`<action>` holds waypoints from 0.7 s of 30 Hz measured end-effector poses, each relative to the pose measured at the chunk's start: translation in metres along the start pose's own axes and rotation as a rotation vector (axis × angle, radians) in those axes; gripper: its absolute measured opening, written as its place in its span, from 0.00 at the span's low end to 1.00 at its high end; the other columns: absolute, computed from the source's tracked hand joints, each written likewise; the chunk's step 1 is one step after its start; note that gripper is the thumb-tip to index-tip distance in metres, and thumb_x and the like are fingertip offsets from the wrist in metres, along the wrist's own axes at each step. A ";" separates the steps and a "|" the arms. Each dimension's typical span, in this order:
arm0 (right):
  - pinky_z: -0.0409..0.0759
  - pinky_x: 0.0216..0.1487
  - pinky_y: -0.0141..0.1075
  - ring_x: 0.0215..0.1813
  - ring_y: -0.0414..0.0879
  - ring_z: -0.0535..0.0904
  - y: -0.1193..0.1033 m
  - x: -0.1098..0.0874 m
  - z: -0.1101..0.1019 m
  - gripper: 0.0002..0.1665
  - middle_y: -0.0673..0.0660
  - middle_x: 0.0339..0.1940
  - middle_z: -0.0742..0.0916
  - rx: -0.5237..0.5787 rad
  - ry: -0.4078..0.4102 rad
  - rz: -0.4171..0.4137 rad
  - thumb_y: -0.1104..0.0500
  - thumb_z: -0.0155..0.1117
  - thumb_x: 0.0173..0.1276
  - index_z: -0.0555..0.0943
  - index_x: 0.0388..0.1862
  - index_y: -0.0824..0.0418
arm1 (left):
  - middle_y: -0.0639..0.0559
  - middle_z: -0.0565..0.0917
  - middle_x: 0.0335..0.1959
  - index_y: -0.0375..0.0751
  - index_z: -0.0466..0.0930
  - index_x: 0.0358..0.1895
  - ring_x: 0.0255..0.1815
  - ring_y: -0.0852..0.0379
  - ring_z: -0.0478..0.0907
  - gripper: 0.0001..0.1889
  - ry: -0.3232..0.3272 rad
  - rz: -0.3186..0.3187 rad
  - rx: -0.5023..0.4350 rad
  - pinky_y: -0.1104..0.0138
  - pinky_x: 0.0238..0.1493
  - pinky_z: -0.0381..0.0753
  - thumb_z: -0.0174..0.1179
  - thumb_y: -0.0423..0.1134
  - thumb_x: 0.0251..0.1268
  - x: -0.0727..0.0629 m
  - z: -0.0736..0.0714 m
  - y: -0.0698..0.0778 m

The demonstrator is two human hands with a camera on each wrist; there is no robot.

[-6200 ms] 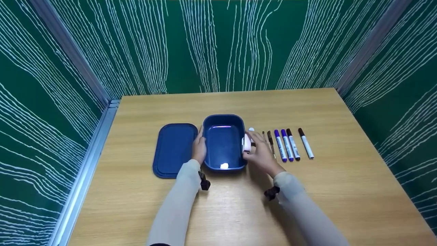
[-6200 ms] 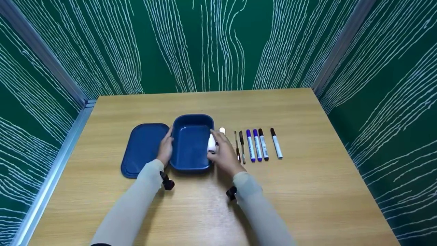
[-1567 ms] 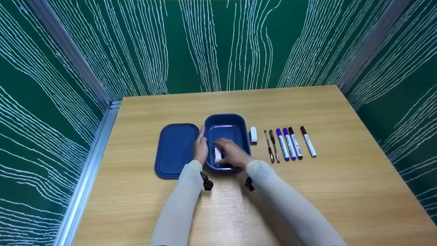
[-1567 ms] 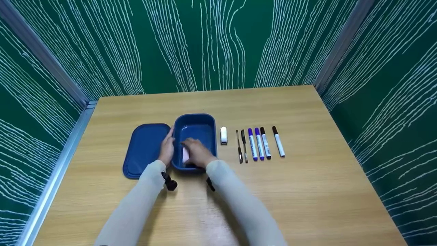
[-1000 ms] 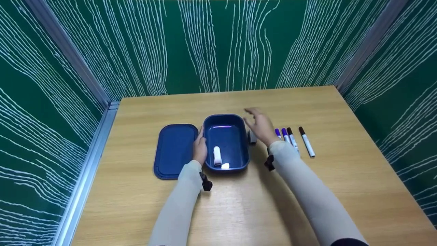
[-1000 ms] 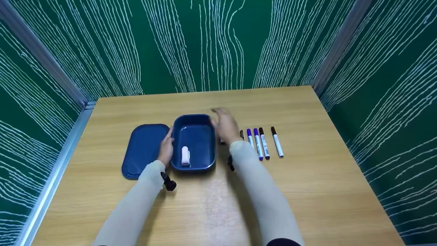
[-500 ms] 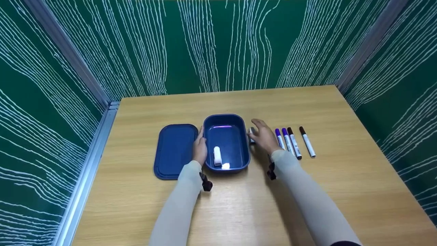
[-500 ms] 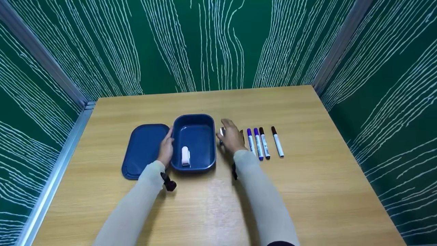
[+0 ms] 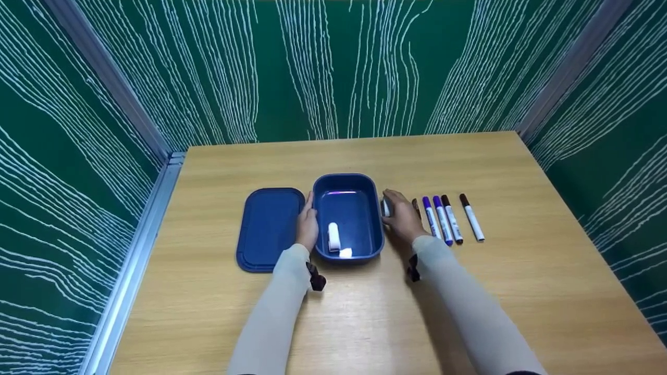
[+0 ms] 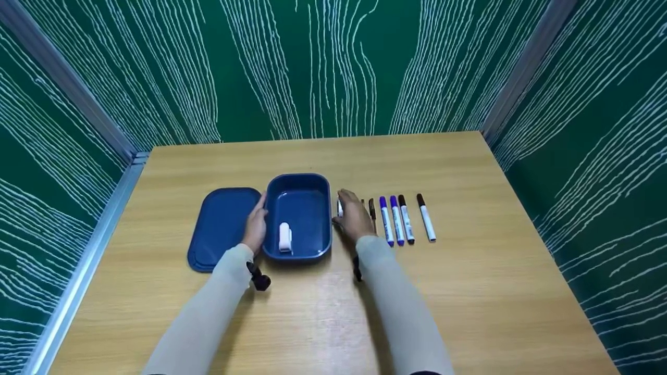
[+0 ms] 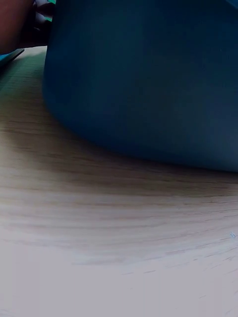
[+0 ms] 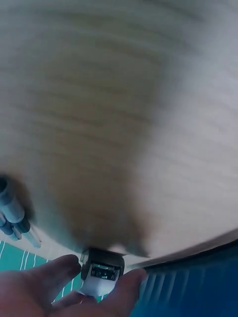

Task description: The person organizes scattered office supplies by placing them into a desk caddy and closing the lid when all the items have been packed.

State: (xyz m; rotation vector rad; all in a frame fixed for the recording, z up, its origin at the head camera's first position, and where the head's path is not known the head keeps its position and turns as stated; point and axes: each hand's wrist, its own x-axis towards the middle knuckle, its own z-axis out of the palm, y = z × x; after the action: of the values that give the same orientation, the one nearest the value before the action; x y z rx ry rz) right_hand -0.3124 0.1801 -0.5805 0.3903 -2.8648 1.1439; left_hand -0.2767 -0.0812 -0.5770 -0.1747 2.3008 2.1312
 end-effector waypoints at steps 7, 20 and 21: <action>0.59 0.75 0.51 0.74 0.63 0.63 0.006 -0.002 0.006 0.43 0.69 0.72 0.70 -0.015 0.033 -0.023 0.73 0.70 0.56 0.66 0.71 0.70 | 0.48 0.49 0.81 0.51 0.48 0.80 0.81 0.48 0.43 0.30 -0.001 0.017 0.023 0.52 0.78 0.45 0.31 0.33 0.76 -0.002 -0.001 -0.002; 0.60 0.75 0.50 0.74 0.62 0.64 0.007 -0.001 0.006 0.43 0.67 0.72 0.71 -0.018 0.042 -0.004 0.72 0.71 0.57 0.67 0.72 0.68 | 0.53 0.50 0.81 0.50 0.49 0.80 0.81 0.52 0.42 0.29 0.001 -0.016 0.009 0.53 0.79 0.42 0.32 0.34 0.77 0.003 -0.001 -0.003; 0.60 0.75 0.50 0.74 0.62 0.64 0.007 0.000 0.006 0.42 0.66 0.72 0.71 -0.021 0.043 -0.001 0.72 0.71 0.57 0.67 0.72 0.68 | 0.53 0.50 0.81 0.50 0.49 0.80 0.81 0.52 0.42 0.30 0.004 -0.014 0.010 0.53 0.79 0.42 0.32 0.34 0.77 0.003 -0.001 -0.003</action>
State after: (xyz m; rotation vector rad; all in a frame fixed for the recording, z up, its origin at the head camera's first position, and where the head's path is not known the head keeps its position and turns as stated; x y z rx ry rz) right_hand -0.3134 0.1814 -0.5899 0.3612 -2.8368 1.1075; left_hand -0.2792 -0.0822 -0.5801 -0.1940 2.3047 2.1147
